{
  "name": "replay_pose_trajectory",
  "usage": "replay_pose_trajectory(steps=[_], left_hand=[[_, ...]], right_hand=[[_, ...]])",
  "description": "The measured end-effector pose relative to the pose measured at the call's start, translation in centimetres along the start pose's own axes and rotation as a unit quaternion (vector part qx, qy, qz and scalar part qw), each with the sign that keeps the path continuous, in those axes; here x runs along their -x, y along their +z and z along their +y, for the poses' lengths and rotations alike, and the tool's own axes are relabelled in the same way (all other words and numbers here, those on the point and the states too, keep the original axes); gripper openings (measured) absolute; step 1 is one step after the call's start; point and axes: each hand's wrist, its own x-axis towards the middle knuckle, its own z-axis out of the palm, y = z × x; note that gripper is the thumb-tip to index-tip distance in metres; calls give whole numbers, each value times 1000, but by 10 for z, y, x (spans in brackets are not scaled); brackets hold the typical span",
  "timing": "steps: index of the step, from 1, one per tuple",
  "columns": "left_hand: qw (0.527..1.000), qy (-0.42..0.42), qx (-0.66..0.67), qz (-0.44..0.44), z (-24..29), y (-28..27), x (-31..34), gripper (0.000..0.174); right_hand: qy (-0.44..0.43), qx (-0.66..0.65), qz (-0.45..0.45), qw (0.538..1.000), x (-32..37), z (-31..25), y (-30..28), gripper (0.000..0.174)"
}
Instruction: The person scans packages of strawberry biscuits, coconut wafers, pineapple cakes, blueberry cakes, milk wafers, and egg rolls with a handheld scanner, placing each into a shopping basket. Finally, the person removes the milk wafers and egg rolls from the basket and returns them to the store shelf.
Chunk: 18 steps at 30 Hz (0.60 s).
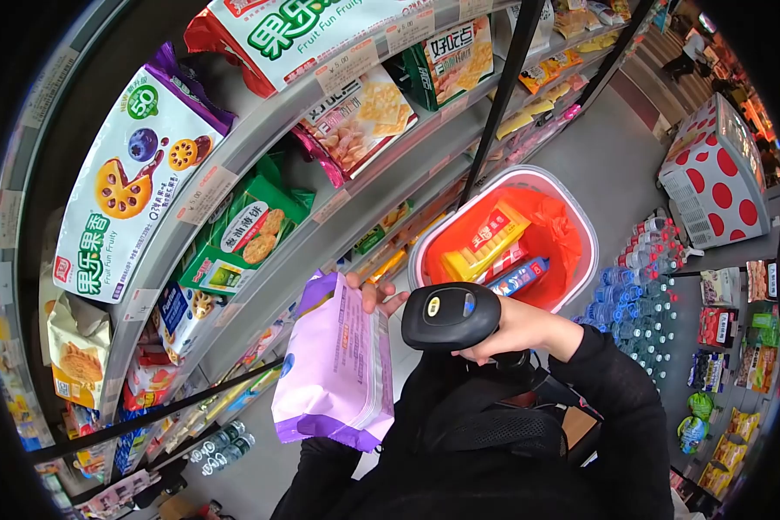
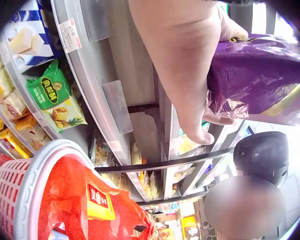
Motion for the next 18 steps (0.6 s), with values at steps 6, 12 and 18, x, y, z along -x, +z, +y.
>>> replay_pose_trajectory(steps=[6,12,18], left_hand=[[992,11,-43,116,-25,-57,-11,42],[993,-67,-21,97,-37,-87,-13,62],[981,-84,-50,166,-56,-62,-18,57]], right_hand=[[-176,140,20,974,32,1,-13,58],[-234,202,-24,951,38,14,-29,72],[-168,176,61,968,32,0,-44,62]])
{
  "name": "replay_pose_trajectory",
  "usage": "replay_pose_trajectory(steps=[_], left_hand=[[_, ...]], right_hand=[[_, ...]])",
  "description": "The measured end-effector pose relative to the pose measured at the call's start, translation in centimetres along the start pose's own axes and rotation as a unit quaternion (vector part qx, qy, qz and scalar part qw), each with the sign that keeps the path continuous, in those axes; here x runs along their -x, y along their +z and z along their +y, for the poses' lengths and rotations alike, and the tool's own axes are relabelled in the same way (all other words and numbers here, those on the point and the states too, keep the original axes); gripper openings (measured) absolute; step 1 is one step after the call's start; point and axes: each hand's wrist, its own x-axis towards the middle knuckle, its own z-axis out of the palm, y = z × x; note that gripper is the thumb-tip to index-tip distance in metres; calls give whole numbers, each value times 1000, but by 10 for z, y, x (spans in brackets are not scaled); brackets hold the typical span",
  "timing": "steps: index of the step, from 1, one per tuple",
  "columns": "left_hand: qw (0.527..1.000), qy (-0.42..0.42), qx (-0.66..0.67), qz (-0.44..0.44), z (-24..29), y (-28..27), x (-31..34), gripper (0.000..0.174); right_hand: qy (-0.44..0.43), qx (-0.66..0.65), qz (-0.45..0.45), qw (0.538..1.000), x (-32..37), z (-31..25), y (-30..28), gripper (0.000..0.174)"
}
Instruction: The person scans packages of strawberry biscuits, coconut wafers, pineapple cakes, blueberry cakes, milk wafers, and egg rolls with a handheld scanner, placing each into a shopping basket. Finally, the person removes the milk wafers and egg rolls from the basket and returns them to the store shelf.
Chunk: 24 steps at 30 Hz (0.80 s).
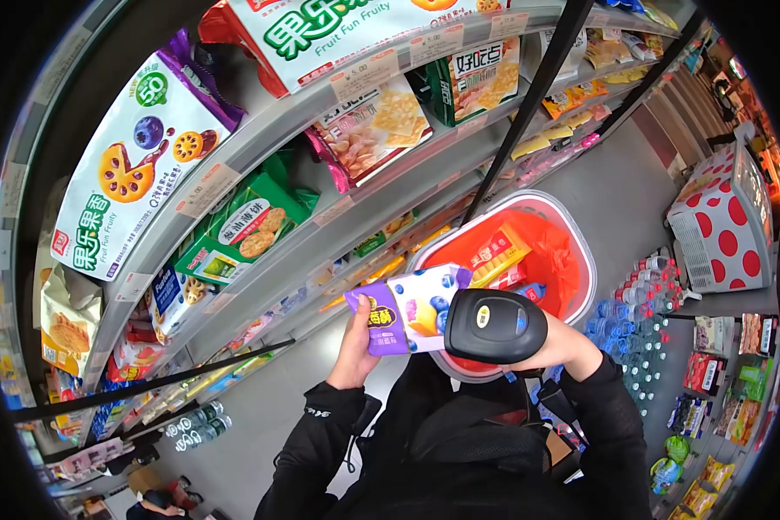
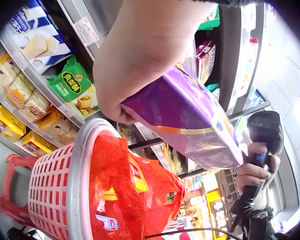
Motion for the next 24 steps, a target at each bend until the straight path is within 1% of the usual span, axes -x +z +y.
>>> replay_pose_trajectory(steps=[1,2,3,4,5,6,7,8,10,11,12,13,14,15,16,17,19,21,23,24], left_hand=[[1000,-7,-4,1,-1,7,1,57],[1000,-10,-9,-1,-3,14,3,52],[1000,-9,-9,1,-5,19,4,52],[1000,-30,2,-6,-7,23,5,50],[999,-50,13,-14,-8,27,5,49],[998,-54,-8,-27,-8,32,6,45],[998,-53,-8,-28,-8,38,7,45],[997,-57,-44,-37,-7,45,8,44],[991,-64,-96,-63,-5,58,4,45],[991,-61,-95,-65,-6,63,0,45],[987,-86,-110,-83,-6,68,-4,46],[981,-111,-125,-101,-7,73,-9,47],[979,-132,-125,-89,-9,78,-14,50],[979,-133,-128,-89,-13,83,-19,50],[982,-131,-108,-85,-17,86,-23,50],[984,-130,-89,-81,-21,89,-27,50],[986,-128,-85,-64,-28,92,-35,51],[993,-80,-82,-41,-30,89,-47,50],[993,-69,-95,-32,-26,89,-61,49],[993,-63,-95,6,-21,95,-67,48]], right_hand=[[0,0,-4,1000,1,3,-6,62],[27,-1,-9,1000,3,7,-14,56],[53,-3,-14,998,5,11,-21,50],[36,-34,14,999,5,7,-26,42],[36,-35,13,999,10,9,-34,42],[61,-46,20,997,16,12,-46,42],[84,-56,27,995,22,13,-58,42],[131,-119,31,984,30,14,-68,39],[113,-126,25,985,40,15,-86,39],[97,-136,19,986,45,17,-94,39],[100,-136,3,986,50,22,-103,41],[76,-116,10,990,52,21,-108,44],[67,-98,0,993,54,22,-115,47],[58,-80,-9,995,57,24,-121,50],[3,-36,34,999,57,26,-123,57],[1,-40,38,998,57,28,-129,57],[-15,18,-7,1000,59,30,-142,62],[-5,7,5,1000,63,36,-151,64],[8,-14,48,999,72,39,-163,67],[31,-38,66,997,79,43,-168,71]])
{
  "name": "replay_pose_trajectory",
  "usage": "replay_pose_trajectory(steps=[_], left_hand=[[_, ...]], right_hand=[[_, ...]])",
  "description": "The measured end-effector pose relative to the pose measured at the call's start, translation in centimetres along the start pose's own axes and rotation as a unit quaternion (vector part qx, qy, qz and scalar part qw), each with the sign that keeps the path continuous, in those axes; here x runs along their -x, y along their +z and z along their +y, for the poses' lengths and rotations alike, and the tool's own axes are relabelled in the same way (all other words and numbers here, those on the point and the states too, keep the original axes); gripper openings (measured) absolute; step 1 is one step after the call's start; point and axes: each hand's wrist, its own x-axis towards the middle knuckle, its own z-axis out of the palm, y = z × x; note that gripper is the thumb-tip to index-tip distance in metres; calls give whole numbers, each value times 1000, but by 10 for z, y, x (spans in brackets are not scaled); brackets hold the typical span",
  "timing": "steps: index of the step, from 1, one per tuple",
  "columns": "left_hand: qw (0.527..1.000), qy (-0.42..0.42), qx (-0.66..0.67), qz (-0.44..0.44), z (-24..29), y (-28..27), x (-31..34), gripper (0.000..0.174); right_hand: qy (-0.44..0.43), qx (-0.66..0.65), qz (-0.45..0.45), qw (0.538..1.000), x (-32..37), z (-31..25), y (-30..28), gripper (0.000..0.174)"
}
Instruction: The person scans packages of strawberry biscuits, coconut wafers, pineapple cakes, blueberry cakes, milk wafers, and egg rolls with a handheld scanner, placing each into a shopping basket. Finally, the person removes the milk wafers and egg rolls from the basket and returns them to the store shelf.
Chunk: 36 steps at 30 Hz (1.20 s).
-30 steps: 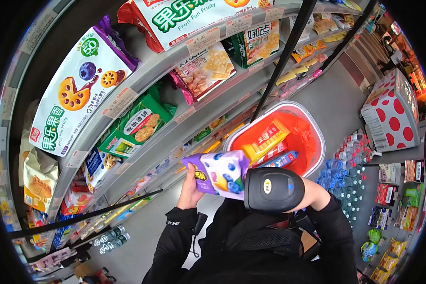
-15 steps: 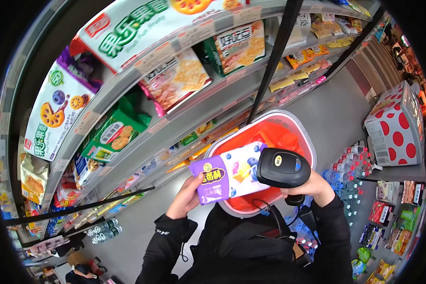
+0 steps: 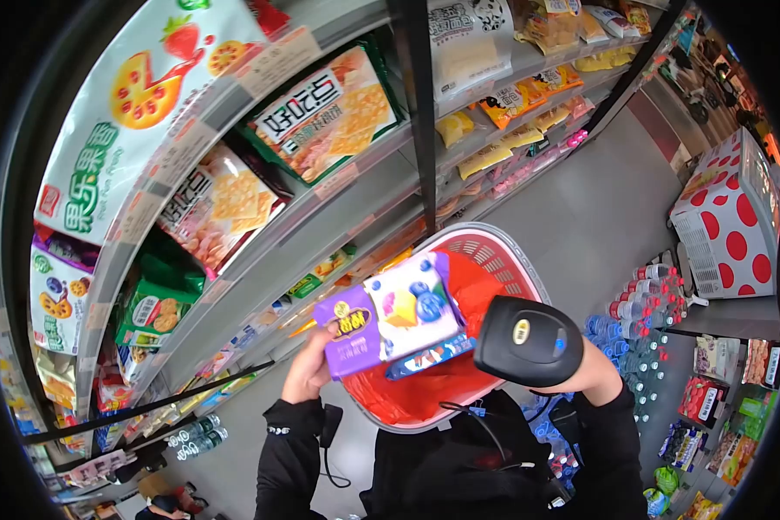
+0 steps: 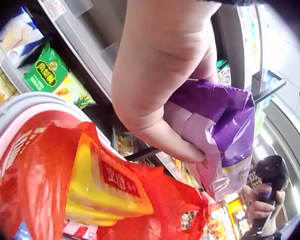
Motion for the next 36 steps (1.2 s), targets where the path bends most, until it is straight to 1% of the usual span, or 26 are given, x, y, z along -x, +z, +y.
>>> replay_pose_trajectory(steps=[2,3,4,5,7,8,9,11,14,15,17,18,21,22,23,25,26,27,28,29,30,31,32,34,35,36], left_hand=[[998,6,-1,61,10,5,-18,49],[998,4,0,62,15,6,-26,49],[999,-1,15,51,21,7,-34,48],[999,-5,30,41,25,7,-41,46],[998,1,34,45,29,10,-57,45],[998,-4,43,53,31,12,-64,43],[997,-9,52,61,33,13,-70,41],[996,-18,47,73,38,9,-82,39],[994,-75,65,39,42,-11,-105,40],[994,-78,64,40,42,-13,-109,40],[988,-126,73,45,41,-17,-118,41],[981,-160,113,19,37,-33,-128,44],[977,-173,126,-4,35,-41,-136,45],[978,-160,135,26,36,-40,-138,46],[977,-163,133,26,39,-38,-140,46],[983,-146,73,80,45,-30,-142,44],[983,-149,70,80,45,-29,-142,44],[987,-137,70,47,44,-29,-142,43],[990,-125,70,14,43,-31,-143,43],[989,-128,67,12,44,-33,-145,43],[993,-111,40,-5,44,-35,-147,42],[995,-93,13,-22,44,-38,-149,41],[995,-95,12,-23,43,-41,-151,41],[998,-56,-17,-6,39,-47,-158,36],[998,-58,-19,-9,36,-53,-162,36],[998,-32,-56,18,34,-58,-165,34]], right_hand=[[6,-28,17,999,10,14,-10,73],[10,-53,32,998,15,21,-15,75],[36,-68,29,997,22,24,-20,78],[-4,-26,55,998,25,27,-21,74],[93,-66,71,991,34,24,-23,73],[83,-52,67,993,36,28,-24,72],[77,-86,118,986,36,36,-21,72],[140,-213,129,959,24,11,-13,71],[134,-179,130,966,39,37,-17,71],[136,-181,132,965,38,38,-16,71],[142,-171,142,964,37,39,-13,73],[144,-176,144,963,41,44,-12,73],[142,-150,167,964,44,56,-7,75],[146,-191,168,956,39,53,-4,76],[149,-232,168,946,34,50,-1,78],[159,-240,174,942,23,39,5,79],[168,-245,178,938,20,36,8,80],[168,-247,182,937,23,45,10,80],[163,-213,175,947,32,59,10,81],[159,-177,168,957,37,68,10,81],[159,-178,172,956,36,69,11,81],[135,-144,146,969,35,68,12,79],[110,-110,120,981,34,68,14,76],[121,-126,118,977,33,69,17,74],[133,-142,114,974,33,69,19,73],[133,-141,118,974,32,69,21,73]])
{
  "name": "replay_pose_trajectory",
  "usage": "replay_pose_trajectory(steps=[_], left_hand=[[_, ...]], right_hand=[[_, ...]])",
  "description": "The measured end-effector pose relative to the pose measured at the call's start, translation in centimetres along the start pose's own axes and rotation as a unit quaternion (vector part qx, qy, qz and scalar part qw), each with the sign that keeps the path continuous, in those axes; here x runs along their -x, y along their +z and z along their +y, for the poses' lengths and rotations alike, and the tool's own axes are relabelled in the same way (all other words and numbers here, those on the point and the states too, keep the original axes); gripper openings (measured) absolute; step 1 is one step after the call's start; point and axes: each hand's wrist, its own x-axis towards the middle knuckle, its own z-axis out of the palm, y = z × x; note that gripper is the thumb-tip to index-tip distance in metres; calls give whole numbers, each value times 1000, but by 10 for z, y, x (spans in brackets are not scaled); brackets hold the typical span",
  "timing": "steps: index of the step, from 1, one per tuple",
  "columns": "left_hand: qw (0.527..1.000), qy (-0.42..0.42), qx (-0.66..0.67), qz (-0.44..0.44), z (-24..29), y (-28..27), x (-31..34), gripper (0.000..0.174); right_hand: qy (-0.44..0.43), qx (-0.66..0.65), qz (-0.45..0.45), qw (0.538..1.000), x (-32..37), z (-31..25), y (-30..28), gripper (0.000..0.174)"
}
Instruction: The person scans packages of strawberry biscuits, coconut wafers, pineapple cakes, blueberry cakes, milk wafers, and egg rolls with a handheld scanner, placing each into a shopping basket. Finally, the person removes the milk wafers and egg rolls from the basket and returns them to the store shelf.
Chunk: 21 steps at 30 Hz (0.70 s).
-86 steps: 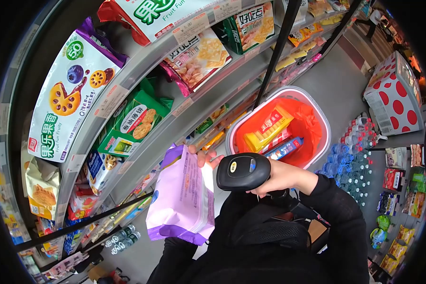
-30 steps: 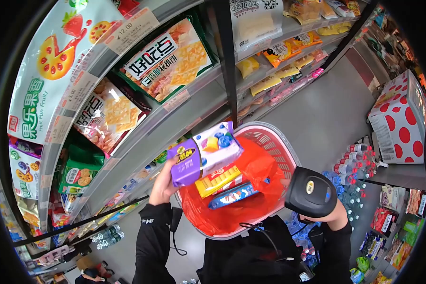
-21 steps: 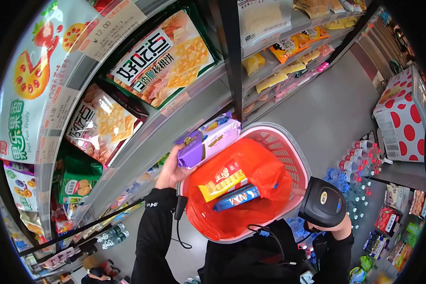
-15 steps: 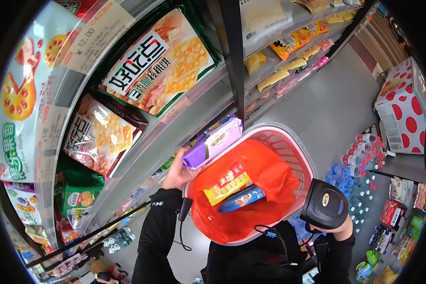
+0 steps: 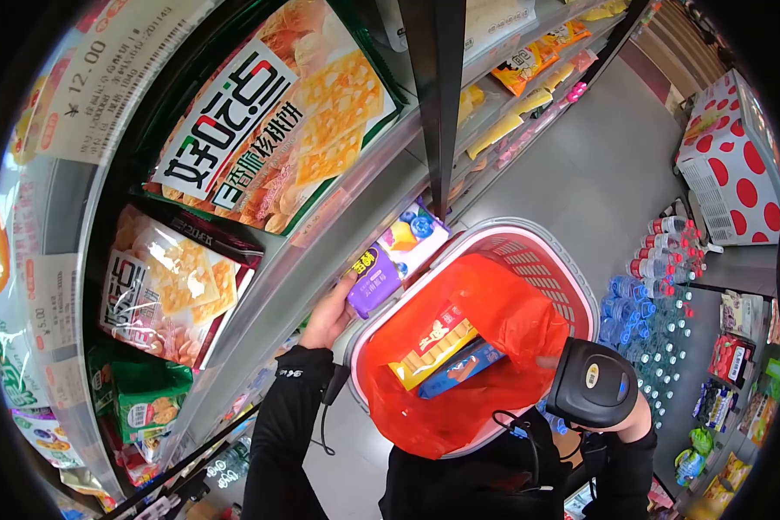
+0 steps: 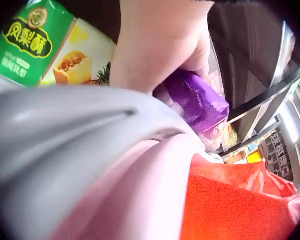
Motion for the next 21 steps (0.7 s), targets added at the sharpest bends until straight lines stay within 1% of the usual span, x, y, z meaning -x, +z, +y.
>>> replay_pose_trajectory(steps=[1,3,5,6,8,9,12,14,15,17,18,20,21], left_hand=[[999,26,-35,30,-2,-4,-3,33],[998,26,-39,32,-4,-6,-7,33],[996,28,-86,19,-2,-3,-5,34],[996,27,-86,19,-2,-2,-6,34],[996,20,-90,-16,1,0,-8,34],[996,19,-89,-15,2,3,-8,34],[998,-1,-57,-30,1,11,-11,34],[997,-34,54,-44,-2,17,-17,31],[997,-34,53,-46,-2,18,-19,31],[998,10,39,-44,-3,17,-24,29],[998,10,39,-45,-4,16,-28,29],[998,58,38,-16,-8,9,-35,28],[998,58,37,-16,-8,7,-36,28]], right_hand=[[-13,1,4,1000,-1,1,2,72],[-24,3,9,1000,-1,4,5,71],[42,-61,37,997,0,8,7,85],[44,-61,37,996,-1,8,7,85],[42,-9,10,999,-3,6,7,85],[44,-10,10,999,-4,4,7,85],[51,-2,0,999,-9,1,11,81],[44,-28,2,999,-12,1,11,77],[44,-27,4,999,-12,0,10,77],[18,14,-19,1000,-11,-5,7,67],[18,14,-18,1000,-12,-5,5,67],[22,54,-28,998,-13,-4,2,62],[21,53,-28,998,-14,-3,0,62]])
